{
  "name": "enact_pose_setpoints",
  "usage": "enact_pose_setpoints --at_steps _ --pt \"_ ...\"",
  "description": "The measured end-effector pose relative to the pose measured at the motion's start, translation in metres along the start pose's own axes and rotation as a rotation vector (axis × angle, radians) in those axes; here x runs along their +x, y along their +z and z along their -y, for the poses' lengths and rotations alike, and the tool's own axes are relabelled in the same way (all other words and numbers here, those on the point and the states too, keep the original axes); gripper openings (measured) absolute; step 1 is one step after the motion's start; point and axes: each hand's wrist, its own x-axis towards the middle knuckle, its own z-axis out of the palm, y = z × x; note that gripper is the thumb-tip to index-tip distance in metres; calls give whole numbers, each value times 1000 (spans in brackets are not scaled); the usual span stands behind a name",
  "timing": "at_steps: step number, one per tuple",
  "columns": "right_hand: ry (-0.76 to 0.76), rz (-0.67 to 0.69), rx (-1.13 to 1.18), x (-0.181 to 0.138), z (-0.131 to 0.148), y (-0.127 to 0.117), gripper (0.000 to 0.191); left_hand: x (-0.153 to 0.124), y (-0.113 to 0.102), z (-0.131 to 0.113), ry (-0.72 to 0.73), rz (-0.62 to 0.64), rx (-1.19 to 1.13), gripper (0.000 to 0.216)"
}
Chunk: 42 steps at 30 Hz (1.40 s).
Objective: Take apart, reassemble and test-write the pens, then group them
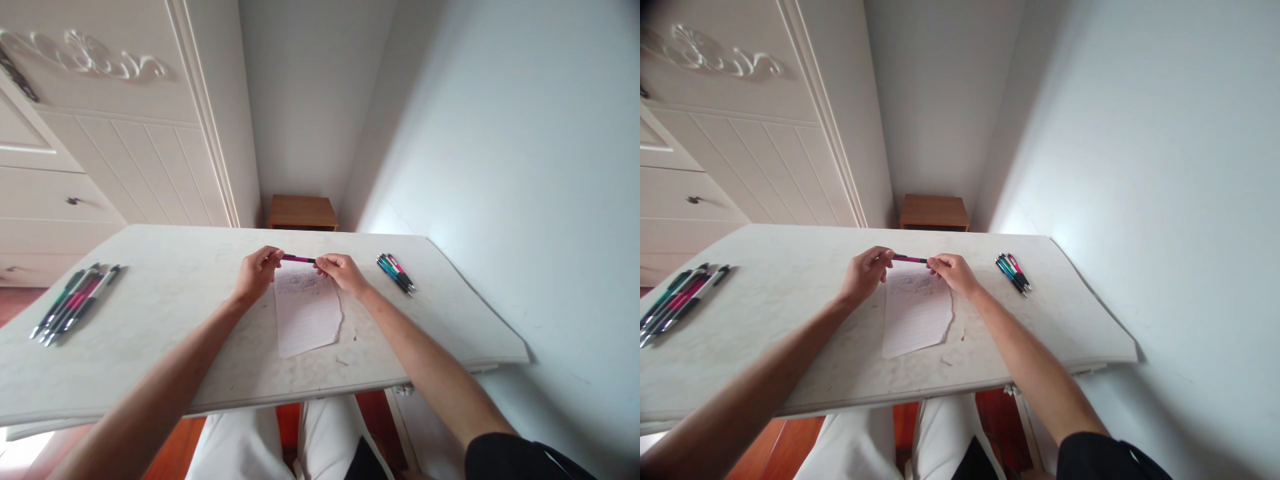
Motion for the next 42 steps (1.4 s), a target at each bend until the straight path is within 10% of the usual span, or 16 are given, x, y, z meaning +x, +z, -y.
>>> enact_pose_setpoints --at_steps 42 --pt "37 24 118 -5 11 -6 42 -4 -5 -3 17 115 248 44"
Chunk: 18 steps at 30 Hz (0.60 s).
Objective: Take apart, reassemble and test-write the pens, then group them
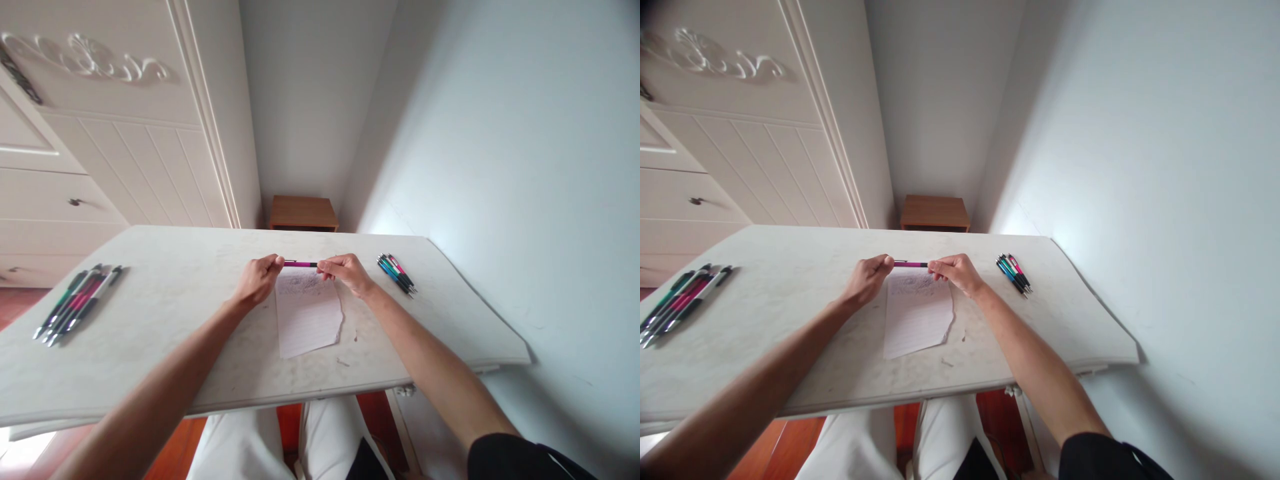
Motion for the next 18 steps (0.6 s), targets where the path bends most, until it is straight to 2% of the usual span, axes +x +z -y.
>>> enact_pose_setpoints --at_steps 5,10,12,15,18 --pt "-32 30 -49 -2 6 1 40 2 3 -3 -181 59 -317 51" --pt "-127 47 -146 -5 10 3 36 5 3 -5 -311 124 -511 50" --pt "-174 48 -186 -5 10 5 35 5 3 -6 -339 112 -545 52" --pt "-161 17 -185 -5 7 6 36 5 1 -7 -369 77 -537 56" --pt "-100 -30 -143 -2 0 5 36 6 0 -9 -300 44 -599 52"
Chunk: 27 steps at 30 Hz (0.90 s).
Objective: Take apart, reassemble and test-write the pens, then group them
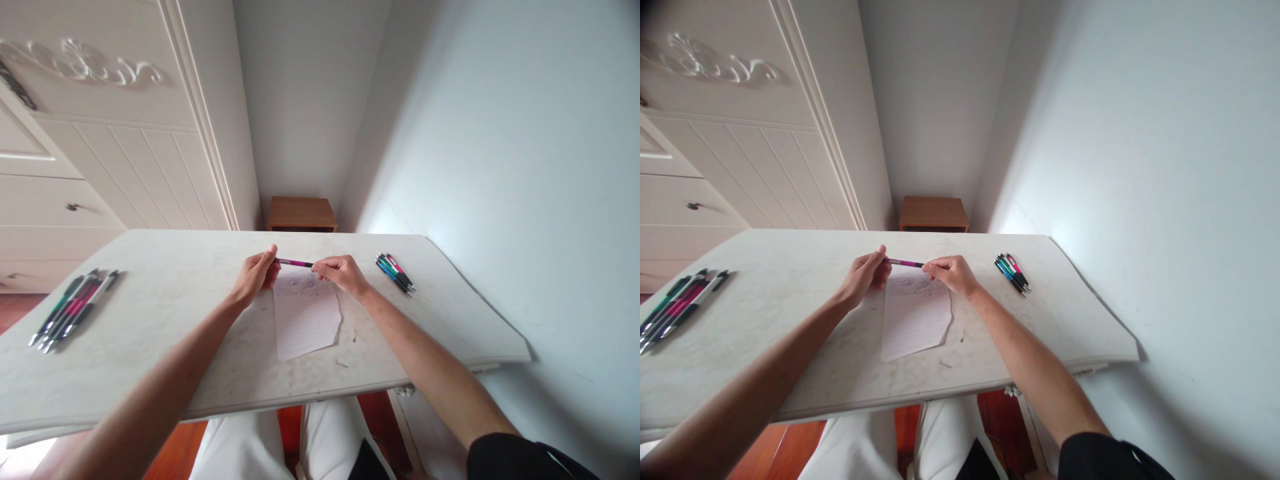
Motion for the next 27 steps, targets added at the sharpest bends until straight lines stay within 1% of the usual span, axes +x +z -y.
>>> enact_pose_setpoints --at_steps 2,4,5,9,12,17,19,20,22,23,25,27 --pt "38 -21 24 2 -4 -2 37 1 -1 0 98 -2 -40 48" --pt "57 -30 45 3 -6 -3 37 2 -2 1 165 -4 -35 54" --pt "61 -32 57 4 -7 -4 38 3 -3 2 175 1 -19 57" --pt "71 -36 103 4 -5 -4 40 6 -5 8 156 12 59 47" --pt "77 -34 111 4 -2 -3 41 6 -5 11 173 6 101 42" --pt "87 -15 132 3 2 -1 41 4 -6 13 156 -44 211 63" --pt "97 -13 136 4 2 -2 41 3 -7 13 185 -39 211 64" --pt "98 -17 136 4 1 -3 41 3 -7 12 205 -41 195 60" --pt "96 -29 132 5 -1 -4 40 3 -7 11 240 -60 145 46" --pt "94 -35 129 5 -2 -5 40 3 -6 10 251 -69 124 45" --pt "93 -48 126 6 -4 -7 39 4 -5 10 256 -67 113 54" --pt "98 -58 128 7 -6 -7 38 5 -5 10 236 -53 138 49"
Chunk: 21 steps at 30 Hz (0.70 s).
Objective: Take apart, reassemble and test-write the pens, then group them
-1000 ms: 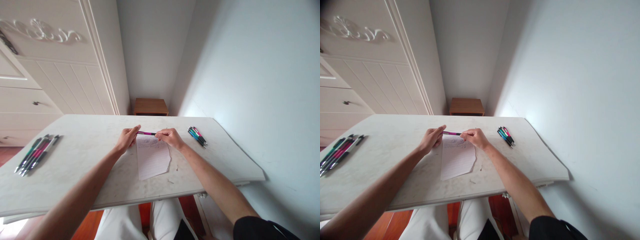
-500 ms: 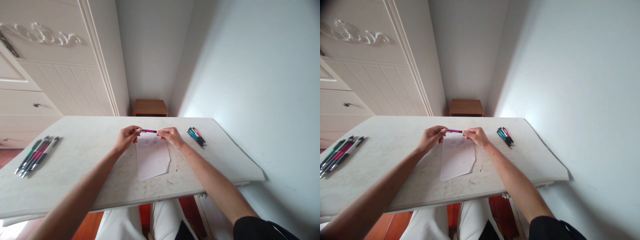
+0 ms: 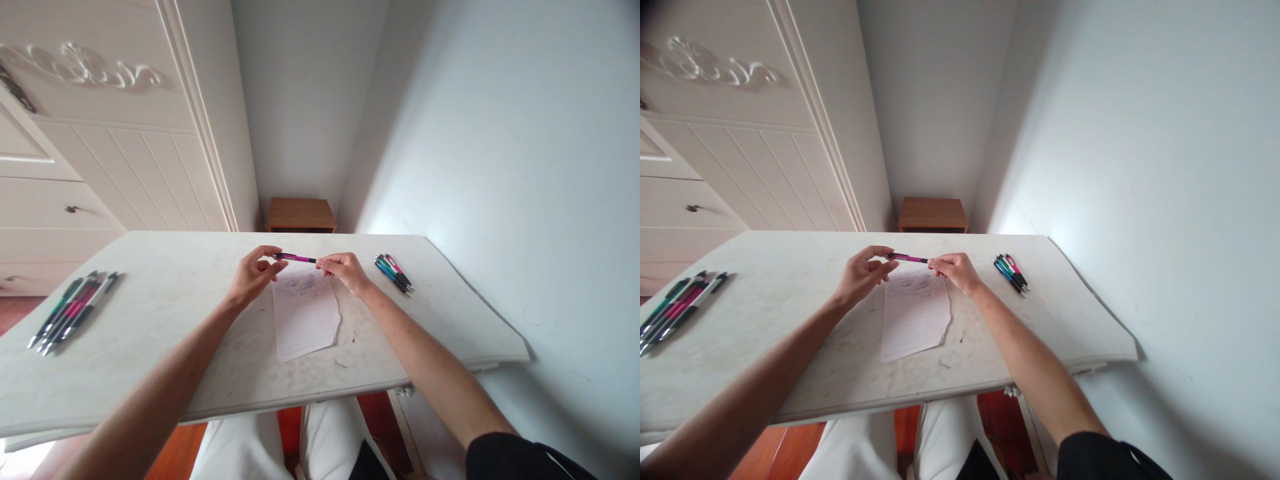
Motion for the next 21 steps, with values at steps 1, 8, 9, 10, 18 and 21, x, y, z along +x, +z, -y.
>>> enact_pose_setpoints --at_steps 1,8,9,10,18,21 --pt "1 -2 3 0 0 0 38 1 0 1 -14 3 21 43" --pt "14 16 22 -1 1 2 38 1 -2 2 -7 15 123 39" --pt "12 20 24 -1 1 2 38 0 -2 2 -7 23 131 45" --pt "8 26 26 -1 1 2 38 0 -1 2 -15 25 138 50" --pt "16 22 16 -1 0 1 38 -1 -2 4 20 19 19 49" --pt "23 16 12 0 0 0 39 1 -1 6 1 25 60 46"
